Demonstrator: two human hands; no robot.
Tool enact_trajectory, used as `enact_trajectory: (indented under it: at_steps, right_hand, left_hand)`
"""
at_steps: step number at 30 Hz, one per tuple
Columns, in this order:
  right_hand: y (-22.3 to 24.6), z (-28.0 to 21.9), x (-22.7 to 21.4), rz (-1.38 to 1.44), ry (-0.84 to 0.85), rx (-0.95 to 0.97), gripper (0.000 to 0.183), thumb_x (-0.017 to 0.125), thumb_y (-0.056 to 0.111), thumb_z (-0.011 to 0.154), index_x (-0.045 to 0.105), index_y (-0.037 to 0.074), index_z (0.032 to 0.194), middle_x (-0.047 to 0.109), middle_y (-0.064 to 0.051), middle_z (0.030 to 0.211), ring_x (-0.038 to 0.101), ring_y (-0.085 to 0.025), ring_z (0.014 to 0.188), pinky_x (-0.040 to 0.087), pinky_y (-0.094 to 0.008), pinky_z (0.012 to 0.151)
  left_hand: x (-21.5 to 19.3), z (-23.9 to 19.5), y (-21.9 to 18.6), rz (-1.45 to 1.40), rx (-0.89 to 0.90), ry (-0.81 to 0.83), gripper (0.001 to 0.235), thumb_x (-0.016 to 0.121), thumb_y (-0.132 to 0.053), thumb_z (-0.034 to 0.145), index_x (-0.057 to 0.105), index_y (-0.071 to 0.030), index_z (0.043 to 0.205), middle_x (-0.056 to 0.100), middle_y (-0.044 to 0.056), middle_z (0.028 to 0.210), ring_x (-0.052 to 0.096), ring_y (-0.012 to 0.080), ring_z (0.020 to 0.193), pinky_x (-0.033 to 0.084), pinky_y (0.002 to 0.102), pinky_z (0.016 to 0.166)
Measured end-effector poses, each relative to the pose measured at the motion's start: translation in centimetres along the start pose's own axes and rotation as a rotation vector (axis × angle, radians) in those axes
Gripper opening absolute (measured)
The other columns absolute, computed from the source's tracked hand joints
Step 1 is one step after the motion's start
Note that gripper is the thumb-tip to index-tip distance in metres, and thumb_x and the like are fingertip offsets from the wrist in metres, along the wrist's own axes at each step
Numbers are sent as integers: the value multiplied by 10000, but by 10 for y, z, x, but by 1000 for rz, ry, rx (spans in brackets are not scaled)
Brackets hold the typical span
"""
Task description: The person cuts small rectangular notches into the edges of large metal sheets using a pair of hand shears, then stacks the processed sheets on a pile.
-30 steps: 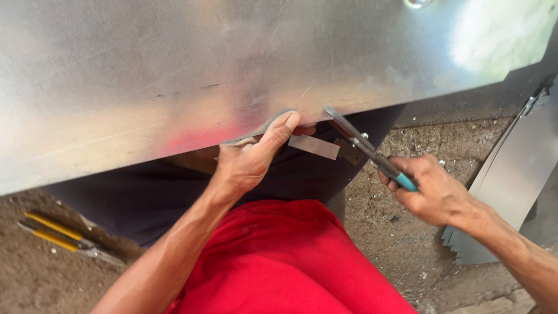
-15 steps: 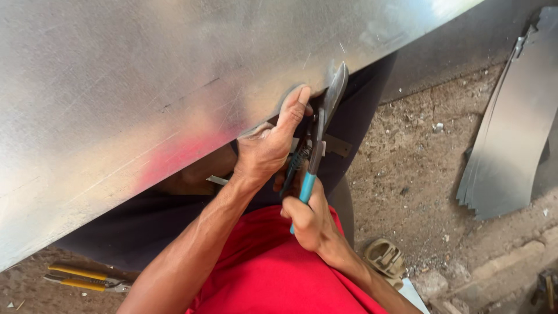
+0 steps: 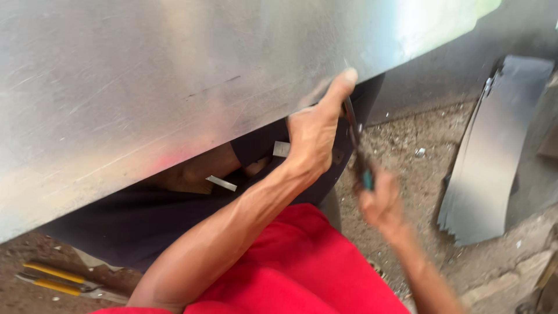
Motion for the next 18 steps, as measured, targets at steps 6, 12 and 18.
enact_trajectory:
  at_steps: [6,12,18]
  right_hand:
    - [-2,-34,39,373,-119,234,209,532,219,704,634,46,761,624,-74,635,555,-155,512,473,-364,430]
    - [25,-22,22,545,-265,61,228,523,83,752,647,-34,903,645,-99,727,595,-132,601,501,-279,521]
    - [30,-2,25,409,-146,156,223,575,76,757,654,-43,928,633,-92,701,592,-140,598,491,-291,534]
  left_hand:
    - [-18,54,44,-2470,-1222,502,762,519,-41,976,145,-117,1636,212,131,1670,235,278,1522,339,471,1179]
    - [-22,63,47,-2481,-1564,700,915,507,107,878,126,-111,1681,107,136,1726,120,314,1565,122,463,1275]
    - [-63,-1,22,-3506,-2626,20,579,462,-104,1003,248,-82,1541,224,171,1505,246,298,1370,242,441,1136]
Point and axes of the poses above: each hand's wrist, its own z-axis towards the middle knuckle, its own x-axis out of the palm, y = z × x, the point moved 2 cm from there along z, towards the middle knuckle
